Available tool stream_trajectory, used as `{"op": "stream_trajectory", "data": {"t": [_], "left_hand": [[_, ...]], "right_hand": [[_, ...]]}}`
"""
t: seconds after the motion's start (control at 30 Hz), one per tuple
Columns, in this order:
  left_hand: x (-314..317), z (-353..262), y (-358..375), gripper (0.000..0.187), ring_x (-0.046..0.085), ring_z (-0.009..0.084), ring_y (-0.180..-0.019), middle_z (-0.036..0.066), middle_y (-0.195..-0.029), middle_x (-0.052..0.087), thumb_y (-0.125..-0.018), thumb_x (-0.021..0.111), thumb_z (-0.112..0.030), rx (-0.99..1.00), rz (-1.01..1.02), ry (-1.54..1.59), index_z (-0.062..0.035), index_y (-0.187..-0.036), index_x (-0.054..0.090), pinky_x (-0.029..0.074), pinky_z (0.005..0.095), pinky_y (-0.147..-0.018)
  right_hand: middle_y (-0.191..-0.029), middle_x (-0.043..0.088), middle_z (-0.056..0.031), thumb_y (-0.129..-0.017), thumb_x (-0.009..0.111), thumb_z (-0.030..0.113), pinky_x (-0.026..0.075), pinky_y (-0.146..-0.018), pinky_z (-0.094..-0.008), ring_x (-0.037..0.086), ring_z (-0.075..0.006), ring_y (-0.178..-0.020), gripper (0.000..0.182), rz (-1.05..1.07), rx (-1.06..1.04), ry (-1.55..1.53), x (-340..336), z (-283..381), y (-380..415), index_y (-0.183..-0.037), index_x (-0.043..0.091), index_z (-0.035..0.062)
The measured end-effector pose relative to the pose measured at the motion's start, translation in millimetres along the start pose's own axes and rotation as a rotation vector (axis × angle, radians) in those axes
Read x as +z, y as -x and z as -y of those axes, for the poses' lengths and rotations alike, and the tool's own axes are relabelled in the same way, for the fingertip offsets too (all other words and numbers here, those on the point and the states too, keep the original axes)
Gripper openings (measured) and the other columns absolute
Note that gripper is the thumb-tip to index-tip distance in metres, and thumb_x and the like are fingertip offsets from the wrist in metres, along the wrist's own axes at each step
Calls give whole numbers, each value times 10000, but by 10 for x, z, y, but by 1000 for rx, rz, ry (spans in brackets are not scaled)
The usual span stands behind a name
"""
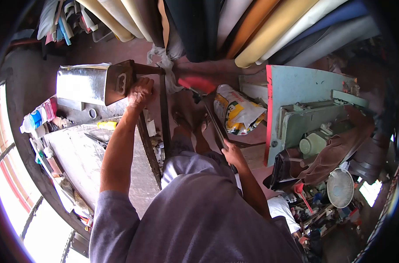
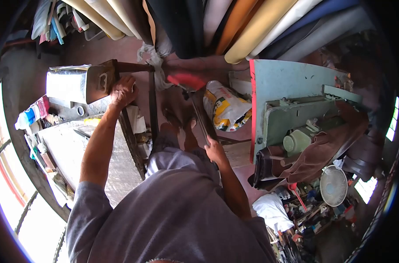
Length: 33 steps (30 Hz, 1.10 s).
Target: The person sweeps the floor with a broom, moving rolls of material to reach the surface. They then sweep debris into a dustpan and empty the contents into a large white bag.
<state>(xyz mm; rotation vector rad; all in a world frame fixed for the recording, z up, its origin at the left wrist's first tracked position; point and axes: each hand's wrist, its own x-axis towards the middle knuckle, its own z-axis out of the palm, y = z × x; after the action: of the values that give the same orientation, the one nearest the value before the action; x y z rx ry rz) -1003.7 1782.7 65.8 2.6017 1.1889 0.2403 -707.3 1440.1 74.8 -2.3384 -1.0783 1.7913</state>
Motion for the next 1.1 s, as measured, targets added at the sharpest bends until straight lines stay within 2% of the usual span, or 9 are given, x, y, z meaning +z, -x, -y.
{"op": "stream_trajectory", "data": {"t": [0.23, 0.33, 0.43, 0.53, 0.63, 0.67, 0.77, 0.87, 1.1], "left_hand": [[-39, -34, -29, 119, 596, 294, -824, 104, -819, 569, -684, 604, -88, 31, -76, 5, -56, -787, 555, 533, 405, -693], [-3, -11, -8, 116, 596, 296, -824, 109, -816, 565, -682, 605, -86, 29, -83, -7, -55, -782, 554, 533, 407, -691], [19, 27, 11, 138, 598, 301, -850, 109, -835, 570, -702, 620, -98, 23, -42, -18, -55, -820, 562, 525, 412, -715], [19, 9, 22, 147, 598, 305, -866, 112, -847, 571, -712, 630, -105, 12, -13, -22, -54, -831, 560, 521, 414, -725], [-14, 31, 19, 158, 596, 303, -875, 114, -869, 579, -712, 631, -105, 26, 1, -25, -50, -849, 572, 522, 408, -726], [-5, 29, -3, 166, 596, 301, -879, 114, -879, 583, -712, 631, -104, 36, 6, -24, -48, -860, 579, 523, 405, -727], [4, 6, -21, 106, 592, 281, -841, 100, -813, 565, -688, 605, -104, 52, -86, -35, -62, -776, 561, 528, 395, -687], [53, 64, 9, 261, 596, 290, -906, 107, -957, 611, -715, 620, -103, 17, 16, -40, -44, -969, 620, 526, 396, -751], [-24, -22, -37, 218, 591, 289, -885, 104, -910, 593, -702, 609, -106, -2, 33, -44, -50, -913, 600, 526, 397, -732]], "right_hand": [[-1276, 511, -301, -855, 545, 154, 426, -983, -435, 516, -421, -1176, 583, -112, -54, -80, -446, 159, 1125, -1401, 388, 24], [-1200, 565, -298, -857, 550, 144, 445, -944, -460, 550, -442, -1116, 575, -254, -94, -83, -521, 192, 1029, -1398, 392, 27], [-1124, 601, -300, -858, 550, 126, 453, -914, -475, 555, -465, -1080, 574, -262, 92, -33, -605, 189, 628, -1399, 384, 22], [-1007, 663, -235, -888, 554, 118, 527, -778, -423, 665, -371, -898, 547, -415, -24, 168, -508, -236, 19, -1403, 396, 27], [-714, 600, -101, -915, 530, 104, 513, -500, -352, 612, -206, -564, 515, -176, 105, -538, -774, -170, 109, -1411, 404, 52], [-606, 483, -14, -915, 540, 109, 406, -360, -269, 459, -88, -427, 544, -197, 12, -672, -789, -138, 217, -1425, 366, 36], [-614, 500, -26, -910, 540, 98, 423, -376, -282, 483, -112, -437, 565, -191, 68, -686, -800, -54, 519, -1438, 347, 36], [-626, 490, -25, -912, 547, 106, 424, -382, -284, 474, -107, -444, 592, -214, 192, -641, -781, 94, 714, -1460, 327, 66], [-680, 501, -25, -914, 557, 121, 430, -387, -274, 495, -102, -483, 621, -162, 286, -730, -786, 111, 904, -1478, 300, 93]]}}
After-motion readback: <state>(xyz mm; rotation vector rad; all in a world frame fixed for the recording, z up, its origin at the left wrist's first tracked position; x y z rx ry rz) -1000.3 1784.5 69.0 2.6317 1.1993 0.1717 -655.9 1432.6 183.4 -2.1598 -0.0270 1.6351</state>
